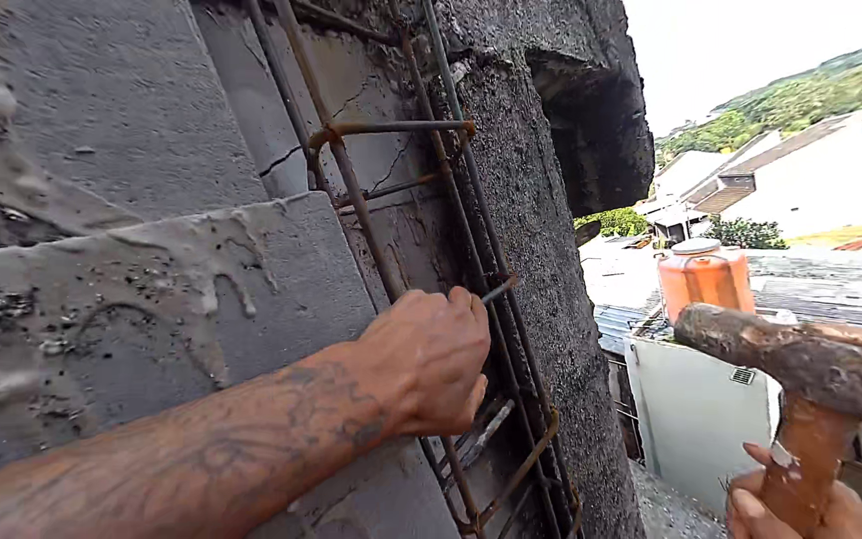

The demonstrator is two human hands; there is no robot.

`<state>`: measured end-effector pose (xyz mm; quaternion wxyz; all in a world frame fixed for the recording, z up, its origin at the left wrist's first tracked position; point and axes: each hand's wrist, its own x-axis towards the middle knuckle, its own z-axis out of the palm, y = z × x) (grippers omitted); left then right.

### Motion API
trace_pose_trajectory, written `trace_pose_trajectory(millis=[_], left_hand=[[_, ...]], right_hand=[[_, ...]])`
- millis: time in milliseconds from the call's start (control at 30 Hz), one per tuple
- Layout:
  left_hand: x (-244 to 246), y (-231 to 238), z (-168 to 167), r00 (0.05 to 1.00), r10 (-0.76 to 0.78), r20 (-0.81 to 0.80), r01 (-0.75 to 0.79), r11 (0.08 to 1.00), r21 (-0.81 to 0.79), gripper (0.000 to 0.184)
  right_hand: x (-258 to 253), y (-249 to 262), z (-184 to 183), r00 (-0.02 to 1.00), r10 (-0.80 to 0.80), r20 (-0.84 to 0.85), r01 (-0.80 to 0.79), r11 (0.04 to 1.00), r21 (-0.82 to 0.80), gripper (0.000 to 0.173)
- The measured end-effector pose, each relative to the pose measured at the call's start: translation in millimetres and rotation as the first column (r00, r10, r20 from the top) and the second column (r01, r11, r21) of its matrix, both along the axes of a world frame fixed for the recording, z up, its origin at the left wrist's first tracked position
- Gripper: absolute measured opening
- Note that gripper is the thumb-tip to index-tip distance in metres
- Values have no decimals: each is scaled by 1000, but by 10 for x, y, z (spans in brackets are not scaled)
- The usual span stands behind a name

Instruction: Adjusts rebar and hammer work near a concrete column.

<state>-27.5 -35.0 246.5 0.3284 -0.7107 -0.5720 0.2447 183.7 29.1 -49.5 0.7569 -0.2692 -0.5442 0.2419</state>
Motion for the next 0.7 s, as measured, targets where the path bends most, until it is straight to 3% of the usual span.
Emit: trace_pose_trajectory(millis=[200, 500, 633, 700], left_hand=[[66, -36, 75, 999, 16, 42, -12, 996, -84, 60], [53, 7, 117, 996, -5, 91, 17, 991, -130, 50], [67, -8, 212, 997, 45, -62, -52, 991, -127, 50], [33, -35, 253, 990, 76, -115, -89, 990, -110, 31]], right_hand=[[-149, 127, 1152, 981, -151, 123, 122, 969, 215, 45], [-346, 209, 2408, 930, -227, 290, 206, 973, 101, 41], [-469, 347, 2951, 938, -234, 256, 199, 967, 157, 39], [-552, 406, 3244, 935, -272, 227, 232, 954, 190, 38]])
